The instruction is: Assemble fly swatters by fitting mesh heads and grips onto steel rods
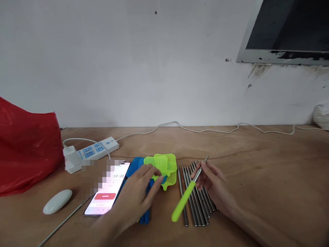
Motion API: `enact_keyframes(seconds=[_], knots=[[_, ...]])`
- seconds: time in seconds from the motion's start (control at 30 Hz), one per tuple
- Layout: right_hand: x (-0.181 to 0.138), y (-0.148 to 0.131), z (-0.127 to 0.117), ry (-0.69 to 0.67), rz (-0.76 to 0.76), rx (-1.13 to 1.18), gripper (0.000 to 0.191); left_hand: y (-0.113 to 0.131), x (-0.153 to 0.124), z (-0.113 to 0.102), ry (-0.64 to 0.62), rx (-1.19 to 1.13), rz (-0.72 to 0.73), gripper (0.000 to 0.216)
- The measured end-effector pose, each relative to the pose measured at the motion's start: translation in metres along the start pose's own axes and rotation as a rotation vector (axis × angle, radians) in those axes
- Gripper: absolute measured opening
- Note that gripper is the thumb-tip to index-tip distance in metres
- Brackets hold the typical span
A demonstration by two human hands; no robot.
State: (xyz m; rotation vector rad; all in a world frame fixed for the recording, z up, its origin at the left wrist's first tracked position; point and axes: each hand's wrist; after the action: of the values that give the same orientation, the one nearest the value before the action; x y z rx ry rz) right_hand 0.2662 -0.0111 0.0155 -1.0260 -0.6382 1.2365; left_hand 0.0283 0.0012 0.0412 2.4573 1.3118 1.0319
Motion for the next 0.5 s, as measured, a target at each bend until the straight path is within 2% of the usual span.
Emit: enact_keyframes(seconds=[0.03,0.07,0.17,0.23,0.33,0.5], knots=[[0.002,0.0,-0.002,0.041,0.002,0.005,0.042,-0.008,0.004,0.0,0.073,0.081,0.003,0.033],[0.004,0.0,-0.003,0.074,0.007,0.006,0.043,-0.016,0.007,0.002,0.091,0.156,0.004,0.039],[0.007,0.001,-0.006,0.103,0.026,-0.009,0.042,-0.04,0.011,0.01,0.015,0.29,0.014,0.067],[0.007,0.002,-0.006,0.074,0.045,-0.031,0.04,-0.051,0.01,0.014,-0.066,0.316,-0.01,0.077],[0.003,0.002,-0.003,0.027,0.067,-0.062,0.041,-0.056,0.009,0.017,-0.125,0.296,-0.013,0.075],[0.0,0.002,0.0,0.003,0.073,-0.091,0.043,-0.047,0.013,0.01,-0.114,0.234,0.011,0.069]])
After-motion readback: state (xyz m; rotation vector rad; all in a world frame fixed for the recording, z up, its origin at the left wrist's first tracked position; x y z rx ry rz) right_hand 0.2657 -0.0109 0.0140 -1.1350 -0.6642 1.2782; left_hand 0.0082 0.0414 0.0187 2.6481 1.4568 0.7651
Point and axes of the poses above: each hand's wrist, its own x-axis towards the middle knuckle, its own z-axis out of the palm, y = z × x, and after that the axes turned 12 degrees about y, right-handed
